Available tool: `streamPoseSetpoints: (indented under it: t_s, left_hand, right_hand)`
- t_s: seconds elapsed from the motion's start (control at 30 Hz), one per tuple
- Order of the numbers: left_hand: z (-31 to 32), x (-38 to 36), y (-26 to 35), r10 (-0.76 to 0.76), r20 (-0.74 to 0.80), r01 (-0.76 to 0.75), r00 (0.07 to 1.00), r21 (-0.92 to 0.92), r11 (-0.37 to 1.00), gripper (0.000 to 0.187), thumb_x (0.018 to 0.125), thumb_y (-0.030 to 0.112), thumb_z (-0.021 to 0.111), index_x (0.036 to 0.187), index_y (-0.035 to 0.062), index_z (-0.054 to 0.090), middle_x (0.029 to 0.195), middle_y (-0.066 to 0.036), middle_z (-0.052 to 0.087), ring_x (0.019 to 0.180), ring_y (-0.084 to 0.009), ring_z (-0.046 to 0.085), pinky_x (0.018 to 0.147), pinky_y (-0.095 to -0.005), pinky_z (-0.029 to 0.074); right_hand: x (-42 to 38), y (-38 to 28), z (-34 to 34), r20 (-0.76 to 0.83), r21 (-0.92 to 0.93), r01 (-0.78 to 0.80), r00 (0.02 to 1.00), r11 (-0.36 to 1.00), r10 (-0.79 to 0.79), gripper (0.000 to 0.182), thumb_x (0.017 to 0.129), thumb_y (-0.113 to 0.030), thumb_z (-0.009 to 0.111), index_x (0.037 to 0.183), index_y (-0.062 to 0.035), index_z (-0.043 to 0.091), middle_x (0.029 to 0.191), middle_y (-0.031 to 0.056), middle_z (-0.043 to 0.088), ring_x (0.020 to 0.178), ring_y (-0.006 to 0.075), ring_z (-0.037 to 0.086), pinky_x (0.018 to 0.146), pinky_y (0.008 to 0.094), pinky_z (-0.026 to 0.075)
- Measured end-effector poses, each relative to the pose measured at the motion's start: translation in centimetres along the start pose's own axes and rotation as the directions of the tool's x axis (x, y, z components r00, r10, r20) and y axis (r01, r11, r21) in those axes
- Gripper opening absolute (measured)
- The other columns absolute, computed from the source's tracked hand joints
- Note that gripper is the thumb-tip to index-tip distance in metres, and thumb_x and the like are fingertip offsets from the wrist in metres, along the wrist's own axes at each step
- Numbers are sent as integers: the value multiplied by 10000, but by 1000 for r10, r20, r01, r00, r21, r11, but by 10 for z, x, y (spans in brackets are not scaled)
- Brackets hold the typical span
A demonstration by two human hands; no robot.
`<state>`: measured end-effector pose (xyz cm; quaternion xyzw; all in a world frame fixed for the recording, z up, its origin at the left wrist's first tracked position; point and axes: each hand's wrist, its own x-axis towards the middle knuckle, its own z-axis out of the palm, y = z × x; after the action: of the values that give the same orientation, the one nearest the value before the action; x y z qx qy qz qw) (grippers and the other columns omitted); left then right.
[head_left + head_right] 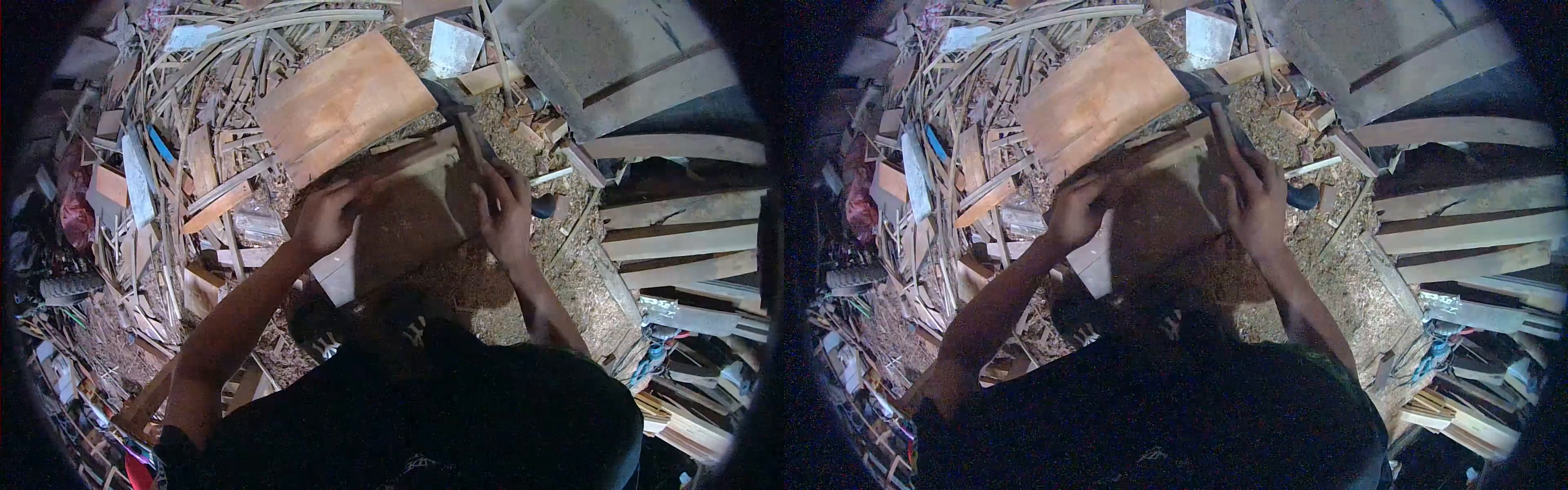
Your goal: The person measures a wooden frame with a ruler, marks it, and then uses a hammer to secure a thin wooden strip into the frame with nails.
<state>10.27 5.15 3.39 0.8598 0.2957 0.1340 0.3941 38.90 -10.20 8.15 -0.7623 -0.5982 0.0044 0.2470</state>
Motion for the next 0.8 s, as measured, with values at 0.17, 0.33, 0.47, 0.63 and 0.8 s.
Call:
streamPoseSetpoints:
  t_s: [0.17,0.33,0.47,0.63,0.8]
  left_hand:
    - [-13,7,10,5,117,3,993,-70,998,587,773,-20,639,1348,93,603,1159,-194,673,1040,-400,660,886,-445,548]
    - [-20,11,10,124,25,-121,992,-103,987,553,788,21,645,1333,110,617,1139,-176,676,995,-394,669,857,-445,558]
    - [-24,13,5,78,97,-74,992,-41,996,505,834,90,656,1337,121,619,1147,-169,677,1013,-400,667,855,-464,555]
    - [-20,14,-1,68,48,-66,996,-55,996,456,859,155,659,1313,118,642,1170,-184,679,1047,-402,661,857,-471,551]
    - [-10,13,-4,38,52,-28,998,-172,985,364,902,171,633,1255,101,679,1181,-216,678,1061,-402,658,873,-460,545]
  right_hand:
    - [26,-25,5,17,195,10,1000,981,-14,306,860,-62,761,1160,-65,703,1050,148,627,988,303,650,826,386,535]
    - [33,-16,4,164,276,-94,985,957,49,387,790,54,667,1158,-62,688,1120,154,607,1005,344,631,852,397,530]
    - [43,-18,10,33,110,145,988,983,-150,180,861,47,677,1019,-34,709,977,130,644,846,315,662,769,371,537]
    - [43,-16,13,98,179,42,993,983,-60,222,824,68,662,1026,-20,690,996,152,635,913,348,646,805,404,524]
    - [40,-7,15,175,237,-94,983,967,52,303,750,78,674,1043,-1,663,1058,181,618,1001,368,626,825,432,512]
